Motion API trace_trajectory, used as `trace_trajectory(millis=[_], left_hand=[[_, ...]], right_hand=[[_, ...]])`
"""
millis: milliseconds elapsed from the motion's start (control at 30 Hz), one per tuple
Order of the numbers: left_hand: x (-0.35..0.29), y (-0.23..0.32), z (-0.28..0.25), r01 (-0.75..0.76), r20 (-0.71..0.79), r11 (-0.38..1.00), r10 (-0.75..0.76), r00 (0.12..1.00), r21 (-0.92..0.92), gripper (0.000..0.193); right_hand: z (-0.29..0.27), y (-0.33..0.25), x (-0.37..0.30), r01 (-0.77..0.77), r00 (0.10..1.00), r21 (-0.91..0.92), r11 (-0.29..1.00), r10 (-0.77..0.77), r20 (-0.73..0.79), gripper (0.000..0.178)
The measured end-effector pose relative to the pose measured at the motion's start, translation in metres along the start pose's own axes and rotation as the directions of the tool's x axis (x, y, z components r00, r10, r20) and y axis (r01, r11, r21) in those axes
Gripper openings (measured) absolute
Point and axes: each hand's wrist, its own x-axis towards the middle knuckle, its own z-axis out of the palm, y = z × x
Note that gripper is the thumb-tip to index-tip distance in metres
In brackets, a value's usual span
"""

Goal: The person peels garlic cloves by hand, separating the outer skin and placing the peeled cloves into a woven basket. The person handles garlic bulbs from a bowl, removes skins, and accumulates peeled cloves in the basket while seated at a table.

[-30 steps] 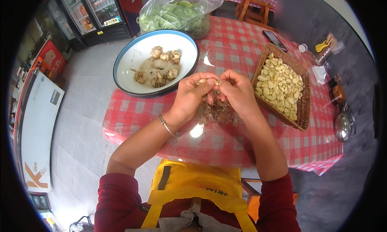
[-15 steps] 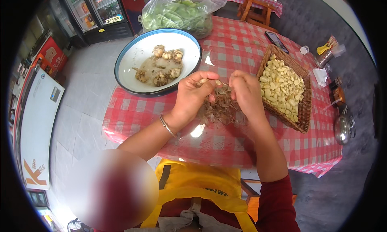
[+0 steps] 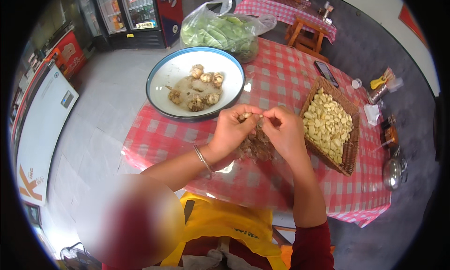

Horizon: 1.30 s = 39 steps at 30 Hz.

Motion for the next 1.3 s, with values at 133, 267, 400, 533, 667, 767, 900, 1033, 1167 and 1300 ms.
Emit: trace_trajectory(millis=[133, 267, 400, 533, 667, 767, 900, 1033, 1167, 1300], left_hand=[[0.003, -0.021, 0.003, -0.176, -0.024, 0.982, 0.178, 0.984, 0.073, 0.01], [0.0, -0.005, 0.007, -0.159, 0.061, 0.977, 0.152, 0.987, 0.14, 0.011], [0.008, 0.012, 0.01, 0.012, 0.111, 0.983, -0.033, 0.993, 0.185, 0.013], [0.012, 0.03, 0.022, 0.086, 0.147, 0.988, -0.104, 0.984, 0.126, 0.017], [0.012, 0.037, 0.03, 0.031, 0.161, 0.992, -0.051, 0.986, 0.125, 0.015], [0.015, 0.038, 0.028, -0.002, 0.173, 0.977, -0.035, 0.984, 0.213, 0.015], [0.015, 0.034, 0.022, 0.124, 0.136, 0.989, -0.135, 0.982, 0.082, 0.013], [0.018, 0.026, 0.02, 0.087, 0.109, 0.996, -0.085, 0.99, -0.014, 0.015], [0.019, 0.011, 0.022, 0.037, 0.036, 0.997, -0.035, 0.999, -0.065, 0.016], [0.016, -0.005, 0.02, 0.043, 0.054, 0.998, -0.041, 0.998, -0.036, 0.017]], right_hand=[[-0.002, -0.003, 0.0, 0.036, 0.999, -0.071, 0.997, -0.035, 0.014, 0.008], [-0.009, -0.004, 0.001, 0.025, 0.999, -0.077, 0.997, -0.024, 0.023, 0.008], [-0.012, -0.003, 0.003, 0.003, 1.0, 0.051, 0.999, -0.002, -0.024, 0.007], [-0.021, 0.006, 0.005, -0.164, 0.985, 0.341, 0.926, 0.174, 0.002, 0.008], [-0.019, 0.016, 0.008, -0.276, 0.954, 0.516, 0.811, 0.298, 0.042, 0.008], [-0.021, 0.012, 0.008, -0.337, 0.933, 0.545, 0.768, 0.349, 0.086, 0.007], [-0.022, 0.006, 0.007, -0.356, 0.934, 0.482, 0.801, 0.321, 0.156, 0.007], [-0.026, 0.005, 0.001, -0.237, 0.963, 0.142, 0.961, 0.213, 0.162, 0.007], [-0.03, -0.005, 0.003, -0.159, 0.949, -0.144, 0.977, 0.192, 0.252, 0.012], [-0.032, -0.007, 0.002, -0.117, 0.976, -0.156, 0.981, 0.143, 0.162, 0.011]])
